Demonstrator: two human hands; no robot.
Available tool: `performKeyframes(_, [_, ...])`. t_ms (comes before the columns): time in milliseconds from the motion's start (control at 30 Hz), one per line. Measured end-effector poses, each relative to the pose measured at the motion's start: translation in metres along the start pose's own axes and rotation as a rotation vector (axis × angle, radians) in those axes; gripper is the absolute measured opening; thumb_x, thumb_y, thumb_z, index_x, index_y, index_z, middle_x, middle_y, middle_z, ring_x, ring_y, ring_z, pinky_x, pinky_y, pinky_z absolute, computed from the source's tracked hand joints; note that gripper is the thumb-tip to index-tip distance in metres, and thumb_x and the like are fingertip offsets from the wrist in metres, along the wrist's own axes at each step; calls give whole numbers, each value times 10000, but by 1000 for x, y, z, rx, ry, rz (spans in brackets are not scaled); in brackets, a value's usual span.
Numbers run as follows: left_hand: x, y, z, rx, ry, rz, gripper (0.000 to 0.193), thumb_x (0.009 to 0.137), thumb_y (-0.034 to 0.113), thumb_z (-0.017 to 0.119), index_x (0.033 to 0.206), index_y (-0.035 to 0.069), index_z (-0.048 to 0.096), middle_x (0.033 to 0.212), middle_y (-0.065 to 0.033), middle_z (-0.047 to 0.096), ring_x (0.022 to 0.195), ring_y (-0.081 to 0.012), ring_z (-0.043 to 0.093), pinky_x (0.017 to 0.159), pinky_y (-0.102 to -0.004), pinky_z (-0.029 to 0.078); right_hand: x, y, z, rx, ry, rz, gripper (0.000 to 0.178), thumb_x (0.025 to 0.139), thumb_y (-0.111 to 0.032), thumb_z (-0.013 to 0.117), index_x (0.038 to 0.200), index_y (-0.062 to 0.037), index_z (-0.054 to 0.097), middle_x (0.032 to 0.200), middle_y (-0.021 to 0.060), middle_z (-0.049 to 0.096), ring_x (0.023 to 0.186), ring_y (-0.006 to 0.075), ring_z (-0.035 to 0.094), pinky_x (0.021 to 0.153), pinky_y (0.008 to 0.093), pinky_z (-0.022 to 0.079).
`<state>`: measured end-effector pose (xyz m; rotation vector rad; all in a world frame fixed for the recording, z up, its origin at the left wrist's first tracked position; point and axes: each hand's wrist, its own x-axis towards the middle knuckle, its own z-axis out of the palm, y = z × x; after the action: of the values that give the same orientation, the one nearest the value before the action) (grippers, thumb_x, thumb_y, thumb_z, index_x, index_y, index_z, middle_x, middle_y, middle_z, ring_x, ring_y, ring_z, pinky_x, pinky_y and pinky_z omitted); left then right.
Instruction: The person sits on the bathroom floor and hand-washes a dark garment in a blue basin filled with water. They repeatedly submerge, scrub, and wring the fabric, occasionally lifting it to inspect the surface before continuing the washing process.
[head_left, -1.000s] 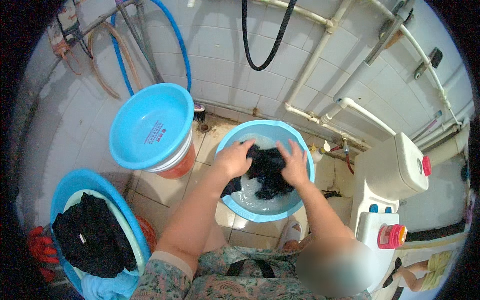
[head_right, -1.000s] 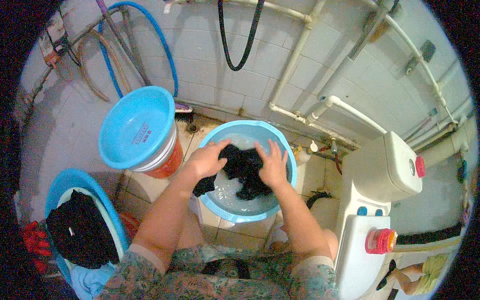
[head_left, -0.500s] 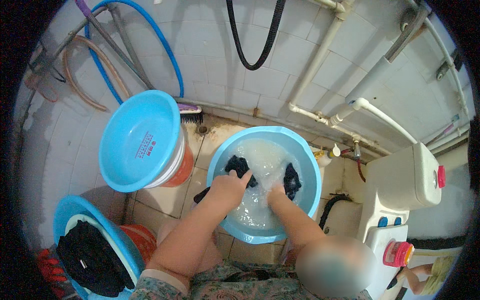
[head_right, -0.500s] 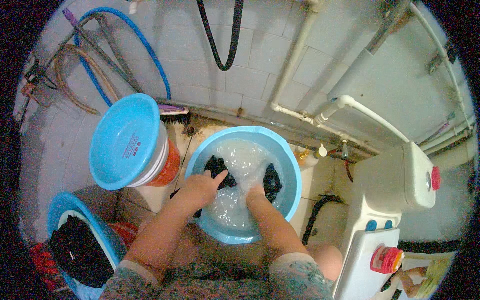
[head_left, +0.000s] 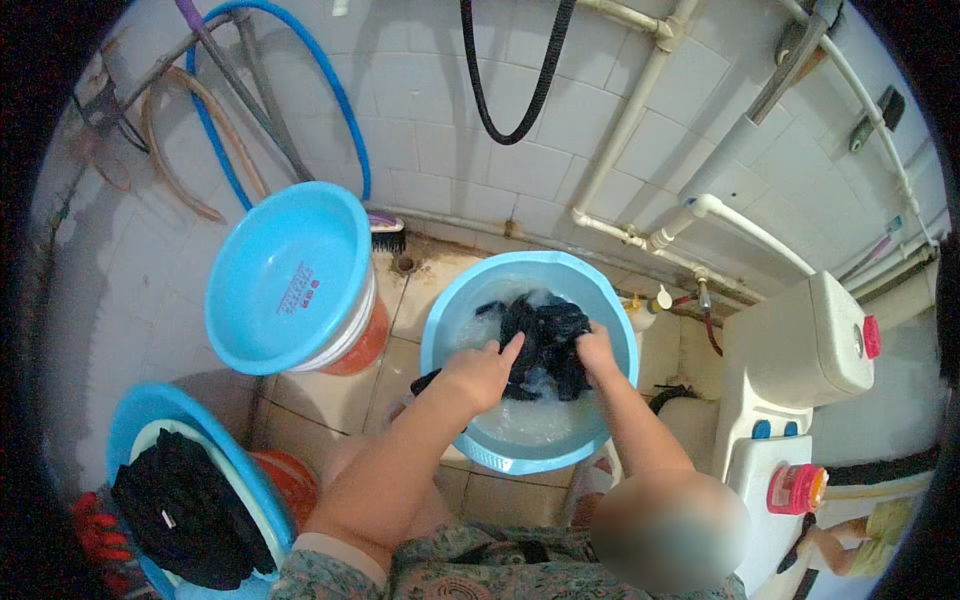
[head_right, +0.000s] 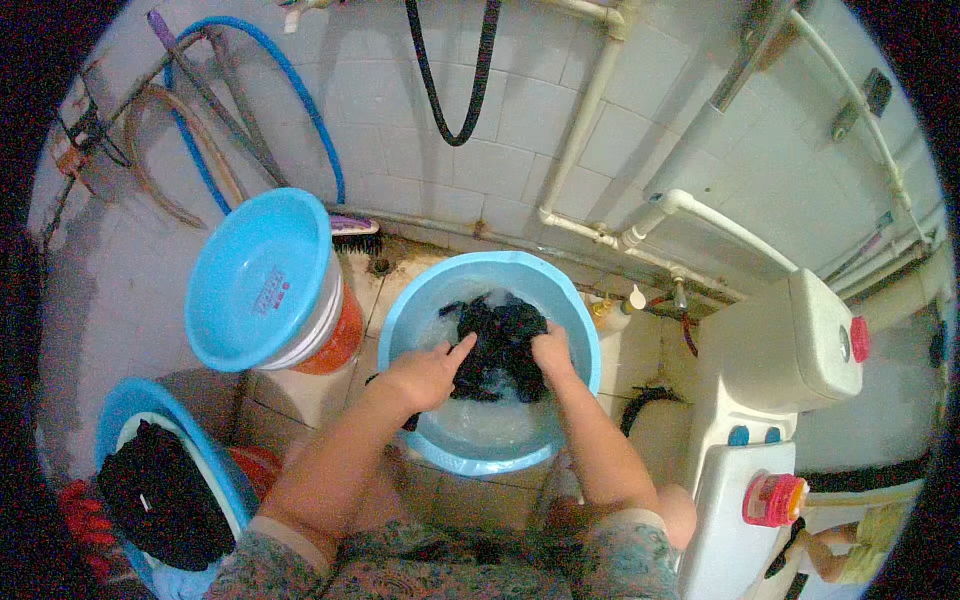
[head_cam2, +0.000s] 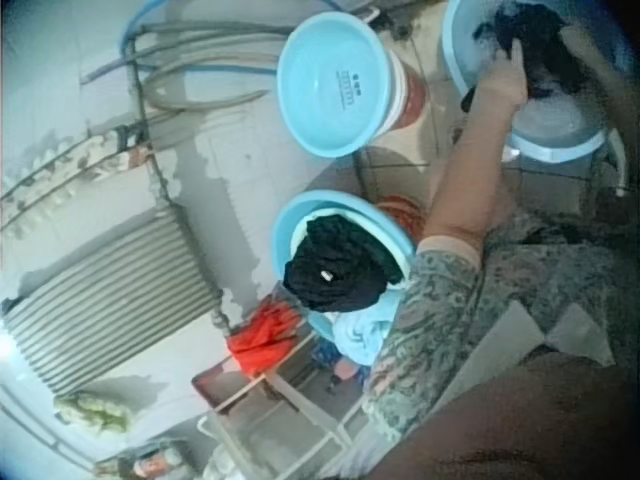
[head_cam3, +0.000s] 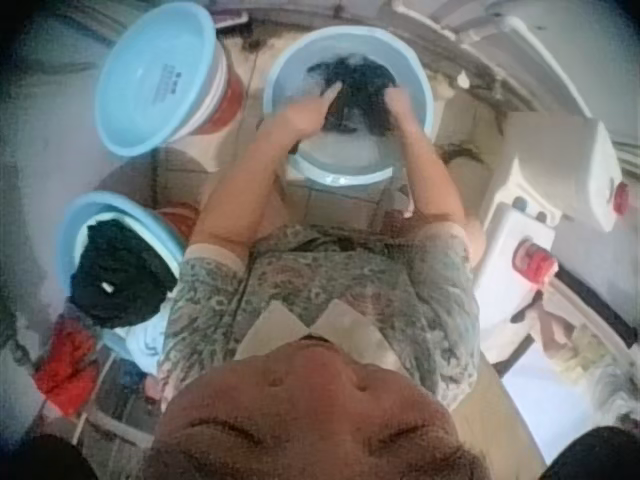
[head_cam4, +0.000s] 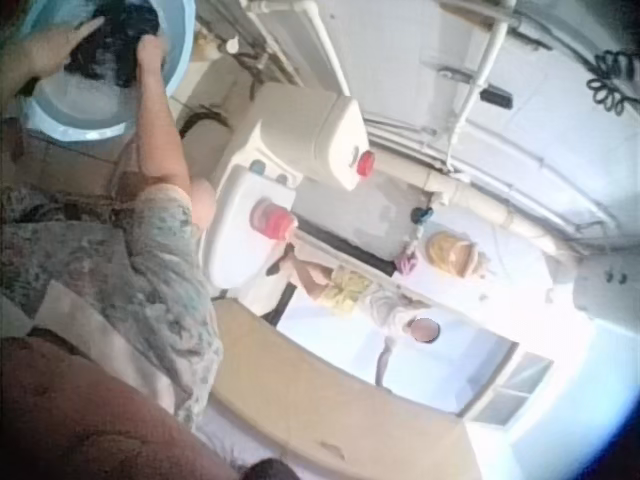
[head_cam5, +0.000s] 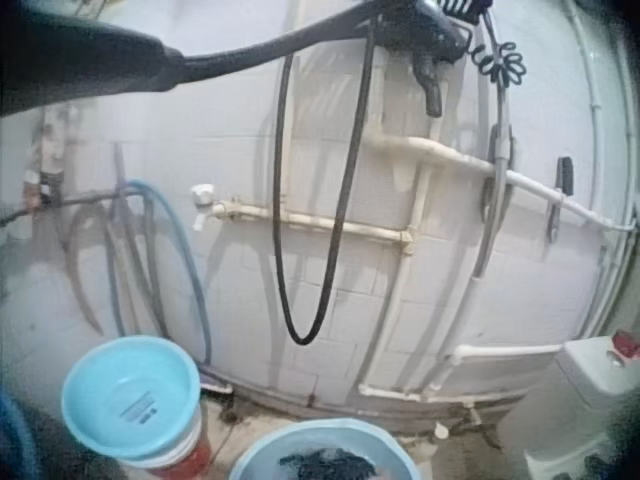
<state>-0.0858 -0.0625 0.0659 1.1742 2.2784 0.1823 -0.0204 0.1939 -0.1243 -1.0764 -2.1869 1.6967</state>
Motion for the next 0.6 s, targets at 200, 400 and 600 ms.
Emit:
performKeyframes(200, [-15,-4,1,87,-17,94,609,803,65,496,1372,189,319,1148,-175,532,918,-344,608,774,-460,490,-128,-110,-38,-600,-144,-555,438,672,-208,664,1068,-29,606,1048,173,606,1001,337,548,909,410,406])
performKeyframes(400, [-11,-9,10,203,-8,77,340,818,104,488,1152,68,541,1000,-140,593,889,-311,620,717,-431,491,-164,-143,-39,-1174,-649,-539,729,634,-526,697,1183,-70,552,1208,158,513,1196,317,400,1029,620,132])
performKeyframes(600, [1,10,27,467,-65,99,240,818,147,511,1013,47,609,977,-108,600,892,-281,596,748,-398,446,-125,-105,24,-1171,-307,-467,1105,610,-713,618,1447,-196,115,1461,263,54,1348,442,87,964,711,91])
